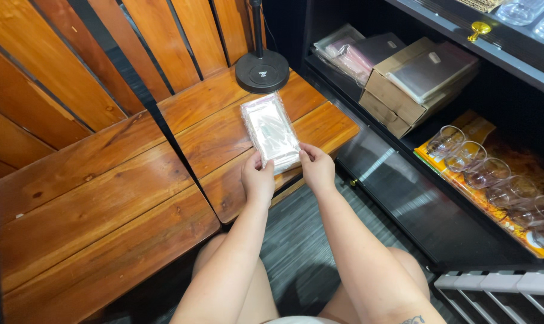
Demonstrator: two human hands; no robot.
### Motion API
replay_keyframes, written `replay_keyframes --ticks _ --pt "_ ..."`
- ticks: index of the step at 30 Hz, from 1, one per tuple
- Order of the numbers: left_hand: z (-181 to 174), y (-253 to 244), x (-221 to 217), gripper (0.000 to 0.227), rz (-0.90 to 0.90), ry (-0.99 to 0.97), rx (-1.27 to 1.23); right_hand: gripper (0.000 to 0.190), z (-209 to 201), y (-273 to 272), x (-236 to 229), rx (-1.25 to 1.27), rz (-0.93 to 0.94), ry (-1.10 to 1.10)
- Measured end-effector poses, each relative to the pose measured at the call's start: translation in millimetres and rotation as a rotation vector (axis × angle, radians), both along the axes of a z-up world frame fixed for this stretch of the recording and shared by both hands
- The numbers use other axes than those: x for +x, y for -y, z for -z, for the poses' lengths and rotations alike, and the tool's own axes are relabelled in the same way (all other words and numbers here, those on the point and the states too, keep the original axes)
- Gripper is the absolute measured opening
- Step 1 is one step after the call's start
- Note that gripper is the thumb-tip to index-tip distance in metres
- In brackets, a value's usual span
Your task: The person takes stacks of plastic-wrapped items from a shelf and places them on a wooden bench. Then the person takes small clear glasses from a shelf and places them in a row on the bench.
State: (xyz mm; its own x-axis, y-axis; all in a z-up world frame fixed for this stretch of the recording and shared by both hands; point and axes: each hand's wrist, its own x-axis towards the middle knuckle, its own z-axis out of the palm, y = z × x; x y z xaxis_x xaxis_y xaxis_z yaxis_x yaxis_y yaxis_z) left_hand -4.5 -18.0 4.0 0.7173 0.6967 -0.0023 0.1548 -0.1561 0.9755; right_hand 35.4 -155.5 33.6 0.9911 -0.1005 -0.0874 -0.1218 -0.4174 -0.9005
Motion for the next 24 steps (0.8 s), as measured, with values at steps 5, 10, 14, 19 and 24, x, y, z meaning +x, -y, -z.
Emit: replay_keyframes --ticks 5,10,14,19,24 --pt "-19 6 -6 0.053 0.016 -0.02 -0.082 0.032 2 2 -1 -0.008 -0.016 -0.009" --pt "-21 5 -6 0.054 0.015 -0.026 -0.106 0.033 0 3 -4 0.002 -0.024 -0.007" --pt "-17 4 -5 0.054 0.019 -0.02 -0.109 0.034 0 5 -7 0.032 -0.041 -0.009" --pt "-29 7 -9 0.054 0.027 -0.041 -0.118 0.035 5 5 -6 0.063 -0.049 0.006" --pt "-18 5 -5 0.054 0.031 -0.025 -0.106 0.036 0 5 -11 0.093 -0.054 0.016"
